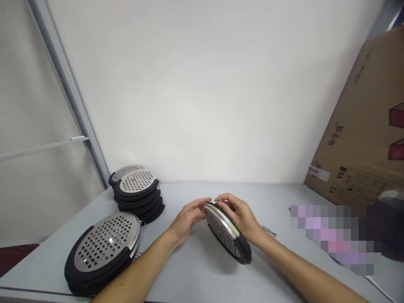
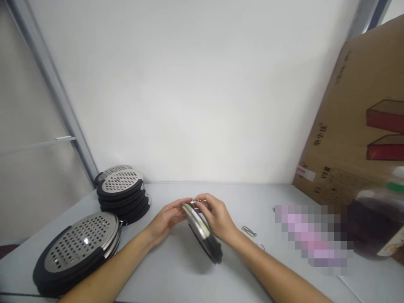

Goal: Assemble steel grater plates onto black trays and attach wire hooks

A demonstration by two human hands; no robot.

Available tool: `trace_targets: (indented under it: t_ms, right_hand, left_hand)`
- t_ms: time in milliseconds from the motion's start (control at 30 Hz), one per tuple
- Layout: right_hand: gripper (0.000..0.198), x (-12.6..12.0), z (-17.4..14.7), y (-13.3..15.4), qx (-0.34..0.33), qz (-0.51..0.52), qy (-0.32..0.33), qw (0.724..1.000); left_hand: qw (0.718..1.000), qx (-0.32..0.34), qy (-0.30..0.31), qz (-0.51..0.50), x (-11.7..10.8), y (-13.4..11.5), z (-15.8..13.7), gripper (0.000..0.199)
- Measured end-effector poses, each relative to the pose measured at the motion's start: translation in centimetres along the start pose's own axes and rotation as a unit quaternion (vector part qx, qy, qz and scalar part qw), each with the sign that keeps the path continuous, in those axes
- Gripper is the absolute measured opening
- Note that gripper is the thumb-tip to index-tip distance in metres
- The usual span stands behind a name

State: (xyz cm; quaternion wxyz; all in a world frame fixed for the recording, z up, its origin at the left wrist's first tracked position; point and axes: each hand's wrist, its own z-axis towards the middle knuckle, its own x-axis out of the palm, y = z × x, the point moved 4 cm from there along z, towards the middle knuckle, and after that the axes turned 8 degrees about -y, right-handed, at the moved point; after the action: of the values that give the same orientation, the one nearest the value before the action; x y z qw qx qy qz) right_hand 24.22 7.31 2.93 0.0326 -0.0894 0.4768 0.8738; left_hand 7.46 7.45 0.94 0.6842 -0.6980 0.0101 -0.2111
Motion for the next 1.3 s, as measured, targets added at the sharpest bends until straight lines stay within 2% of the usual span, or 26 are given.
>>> trace_targets:
  t_ms: [67,167,267,333,500,733,1033,1300]
  right_hand:
    - [0.020,-0.2,0.5,-1.6,0.105,0.102,0.012,0.989]
    - [0.028,-0.5,0.9,-3.8,0.224,0.197,0.031,0.954]
    - [0.030,-0.6,0.7,-5.4,0.323,0.232,0.098,0.913]
    - [0.031,-0.6,0.5,-6.1,0.353,0.234,0.134,0.896]
    - [0.033,-0.4,0.3,-7.3,0.350,0.218,0.121,0.903]
    - [0.035,0.9,0.3,-8.2,0.318,0.209,0.070,0.922]
    - [0.041,1.6,0.1,-7.4,0.326,0.226,0.026,0.918]
    - [0.033,1.6,0.0,-7.6,0.338,0.244,0.001,0.909]
  left_hand:
    - [0.999,-0.015,0.021,0.033,0.2,0.2,-0.1,0.038]
    - [0.996,-0.032,0.018,0.077,0.2,0.6,-0.1,0.037]
    - [0.994,-0.054,0.021,0.093,0.0,1.1,0.0,0.045]
    - [0.993,-0.060,0.038,0.099,-0.1,1.2,-0.1,0.048]
    - [0.983,-0.100,0.074,0.137,-0.6,1.7,-0.2,0.047]
    - [0.974,-0.150,0.107,0.130,-0.9,1.9,-0.3,0.054]
    - [0.970,-0.156,0.131,0.136,-0.8,1.8,-0.3,0.046]
    - [0.968,-0.160,0.141,0.129,-0.8,1.8,-0.4,0.050]
